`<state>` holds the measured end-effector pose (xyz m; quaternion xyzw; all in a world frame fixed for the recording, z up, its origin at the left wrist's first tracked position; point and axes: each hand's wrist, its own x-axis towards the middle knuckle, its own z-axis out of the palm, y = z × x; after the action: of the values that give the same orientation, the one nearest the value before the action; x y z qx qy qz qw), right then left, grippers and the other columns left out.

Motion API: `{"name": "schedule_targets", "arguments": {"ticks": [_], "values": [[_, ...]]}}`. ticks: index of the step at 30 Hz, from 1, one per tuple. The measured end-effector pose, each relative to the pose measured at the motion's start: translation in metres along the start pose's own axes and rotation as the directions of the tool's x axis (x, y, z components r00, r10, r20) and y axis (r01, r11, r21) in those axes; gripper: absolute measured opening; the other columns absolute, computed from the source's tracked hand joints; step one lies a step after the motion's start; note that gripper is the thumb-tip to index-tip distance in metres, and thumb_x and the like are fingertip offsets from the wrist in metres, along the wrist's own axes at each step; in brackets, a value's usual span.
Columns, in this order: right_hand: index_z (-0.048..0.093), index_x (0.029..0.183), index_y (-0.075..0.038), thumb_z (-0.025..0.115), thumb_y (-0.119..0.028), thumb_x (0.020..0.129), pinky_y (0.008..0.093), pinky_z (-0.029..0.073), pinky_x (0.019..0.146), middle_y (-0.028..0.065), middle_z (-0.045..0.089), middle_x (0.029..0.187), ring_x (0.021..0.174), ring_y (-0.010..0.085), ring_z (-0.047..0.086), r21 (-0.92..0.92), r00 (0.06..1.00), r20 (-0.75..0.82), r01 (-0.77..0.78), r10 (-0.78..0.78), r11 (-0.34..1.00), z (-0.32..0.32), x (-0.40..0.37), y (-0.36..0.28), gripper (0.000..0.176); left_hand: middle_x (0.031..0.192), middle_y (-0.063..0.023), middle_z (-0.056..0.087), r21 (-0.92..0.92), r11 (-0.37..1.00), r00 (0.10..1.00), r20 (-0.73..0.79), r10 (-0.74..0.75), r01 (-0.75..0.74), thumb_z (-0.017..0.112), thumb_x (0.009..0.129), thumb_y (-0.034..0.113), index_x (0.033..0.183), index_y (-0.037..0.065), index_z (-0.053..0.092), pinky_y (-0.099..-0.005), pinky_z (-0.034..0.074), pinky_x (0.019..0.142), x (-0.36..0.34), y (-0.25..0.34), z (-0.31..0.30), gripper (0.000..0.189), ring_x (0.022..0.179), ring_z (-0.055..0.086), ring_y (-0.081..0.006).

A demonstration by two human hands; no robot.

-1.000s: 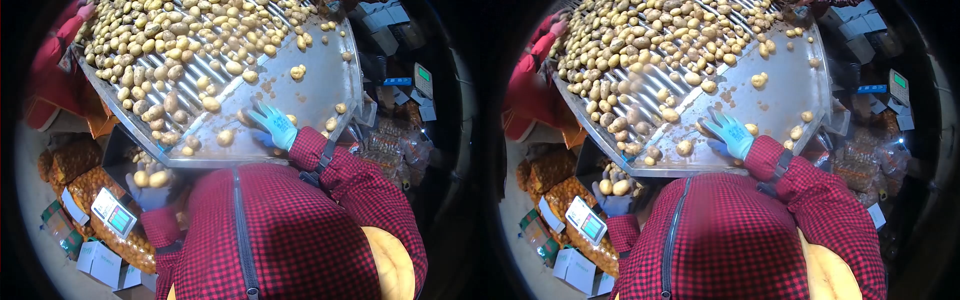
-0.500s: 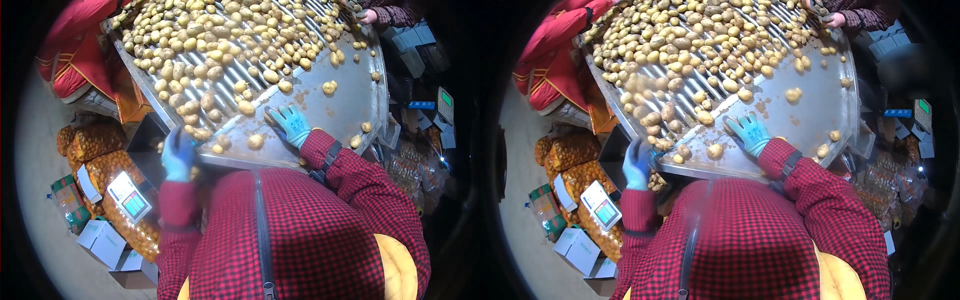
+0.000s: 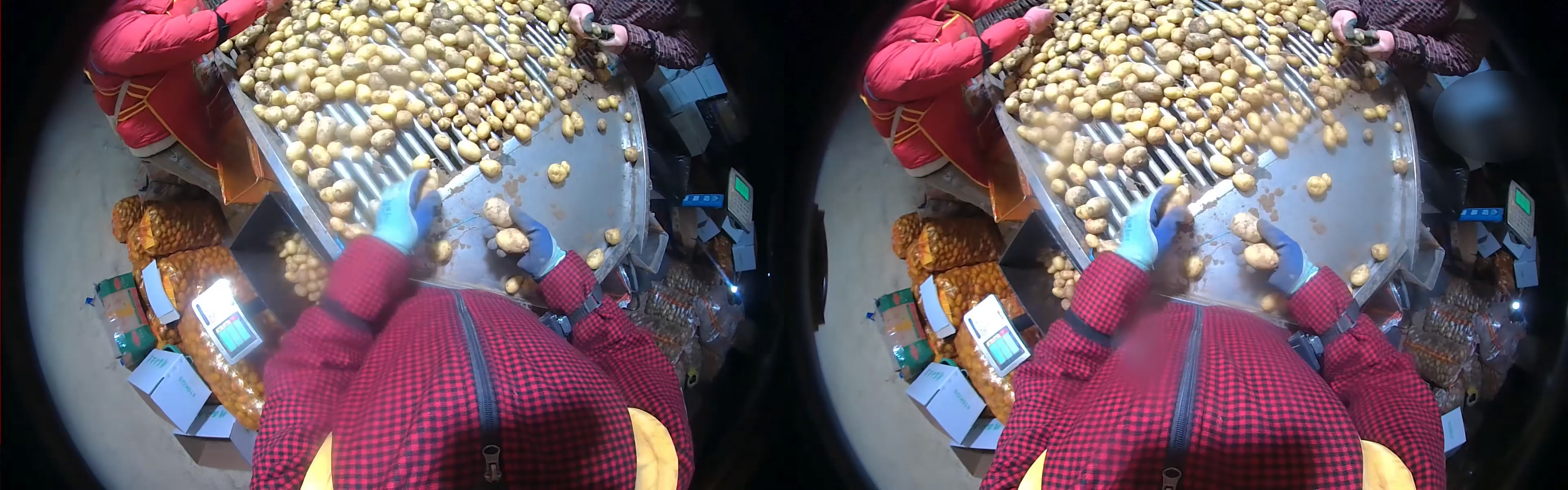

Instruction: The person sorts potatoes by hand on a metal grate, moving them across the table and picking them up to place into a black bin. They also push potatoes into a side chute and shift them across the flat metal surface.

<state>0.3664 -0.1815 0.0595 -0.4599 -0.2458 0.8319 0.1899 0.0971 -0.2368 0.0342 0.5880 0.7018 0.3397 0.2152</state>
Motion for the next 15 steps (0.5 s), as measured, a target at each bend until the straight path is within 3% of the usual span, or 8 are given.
{"name": "schedule_targets", "arguments": {"ticks": [3, 4, 6, 7, 9, 11, 13, 15], "values": [[0.048, 0.139, 0.000, 0.039, -0.039, 0.107, 0.0285, 0.052, 0.070, 0.0130, 0.069, 0.106, 0.085, 0.0174, 0.068, 0.022, 0.985, 0.147, 0.087, -0.089, 0.996, 0.007, 0.001, -0.011, 0.051, 0.108, -0.0009, 0.063, -0.698, 0.479, 0.846, 0.417, -0.332, 0.533, 0.059, 0.100, 0.026, 0.133, 0.003, 0.057, -0.0281, 0.052, 0.083, 0.000, 0.015, 0.014, 0.040, 0.094, 0.060, -0.0119], [0.047, 0.140, 0.001, 0.038, -0.039, 0.108, 0.0273, 0.051, 0.073, 0.0123, 0.069, 0.106, 0.088, 0.0168, 0.067, 0.106, 0.974, 0.224, 0.020, -0.044, 0.994, 0.007, 0.004, -0.016, 0.052, 0.109, -0.0042, 0.063, -0.802, 0.165, 0.818, 0.571, -0.065, 0.574, 0.057, 0.101, 0.026, 0.135, 0.003, 0.055, -0.0294, 0.053, 0.087, 0.006, 0.015, 0.009, 0.041, 0.099, 0.060, -0.0126], [0.044, 0.143, 0.002, 0.040, -0.033, 0.107, 0.0248, 0.049, 0.074, 0.0101, 0.068, 0.106, 0.076, 0.0103, 0.060, -0.073, 0.960, 0.242, 0.165, -0.143, 0.984, 0.016, 0.004, -0.019, 0.050, 0.122, -0.0116, 0.061, -0.858, 0.369, 0.932, 0.356, -0.075, 0.357, 0.052, 0.103, 0.034, 0.140, 0.006, 0.049, -0.0386, 0.052, 0.098, -0.009, 0.015, 0.015, 0.046, 0.115, 0.060, -0.0228], [0.044, 0.143, 0.002, 0.042, -0.028, 0.106, 0.0233, 0.048, 0.073, 0.0087, 0.067, 0.108, 0.076, 0.0089, 0.058, -0.153, 0.952, 0.270, 0.190, -0.144, 0.970, 0.033, -0.004, -0.030, 0.047, 0.128, -0.0141, 0.059, -0.778, -0.304, 0.781, 0.607, -0.144, 0.549, 0.050, 0.103, 0.036, 0.142, 0.007, 0.047, -0.0430, 0.050, 0.101, -0.008, 0.019, 0.014, 0.048, 0.120, 0.058, -0.0276], [0.047, 0.141, 0.001, 0.047, -0.015, 0.102, 0.0202, 0.046, 0.072, 0.0070, 0.064, 0.116, 0.081, 0.0073, 0.058, -0.343, 0.930, 0.342, 0.255, -0.133, 0.904, 0.065, -0.017, -0.050, 0.042, 0.141, -0.0148, 0.053, -0.820, -0.165, 0.809, 0.569, -0.145, 0.548, 0.049, 0.103, 0.035, 0.148, 0.007, 0.040, -0.0421, 0.043, 0.110, -0.009, 0.018, 0.018, 0.054, 0.132, 0.049, -0.0264], [0.047, 0.141, 0.002, 0.050, -0.011, 0.100, 0.0198, 0.047, 0.073, 0.0064, 0.063, 0.121, 0.085, 0.0068, 0.058, -0.420, 0.914, 0.392, 0.276, -0.102, 0.865, 0.065, -0.014, -0.052, 0.043, 0.142, -0.0152, 0.052, -0.629, -0.604, 0.785, 0.619, -0.007, 0.490, 0.053, 0.102, 0.032, 0.146, 0.005, 0.042, -0.0429, 0.044, 0.108, -0.006, 0.040, 0.001, 0.053, 0.132, 0.050, -0.0270], [0.041, 0.144, 0.005, 0.052, -0.020, 0.102, 0.0223, 0.048, 0.077, 0.0057, 0.065, 0.117, 0.084, 0.0060, 0.056, -0.369, 0.916, 0.394, 0.236, -0.079, 0.899, 0.039, -0.001, -0.040, 0.050, 0.135, -0.0161, 0.058, -0.658, 0.744, 0.982, 0.190, 0.014, 0.117, 0.068, 0.093, 0.025, 0.143, 0.004, 0.045, -0.0401, 0.046, 0.104, -0.018, 0.028, 0.019, 0.059, 0.123, 0.057, -0.0283], [0.042, 0.144, 0.003, 0.053, -0.019, 0.101, 0.0327, 0.048, 0.096, 0.0123, 0.062, 0.128, 0.112, 0.0156, 0.057, -0.574, 0.881, 0.318, 0.472, -0.349, 0.669, 0.006, 0.020, -0.017, 0.049, 0.131, -0.0168, 0.060, -0.536, 0.831, 0.984, 0.163, -0.070, 0.147, 0.075, 0.087, 0.023, 0.142, 0.004, 0.046, -0.0395, 0.047, 0.103, -0.025, 0.065, -0.016, 0.066, 0.120, 0.059, -0.0289]]}}
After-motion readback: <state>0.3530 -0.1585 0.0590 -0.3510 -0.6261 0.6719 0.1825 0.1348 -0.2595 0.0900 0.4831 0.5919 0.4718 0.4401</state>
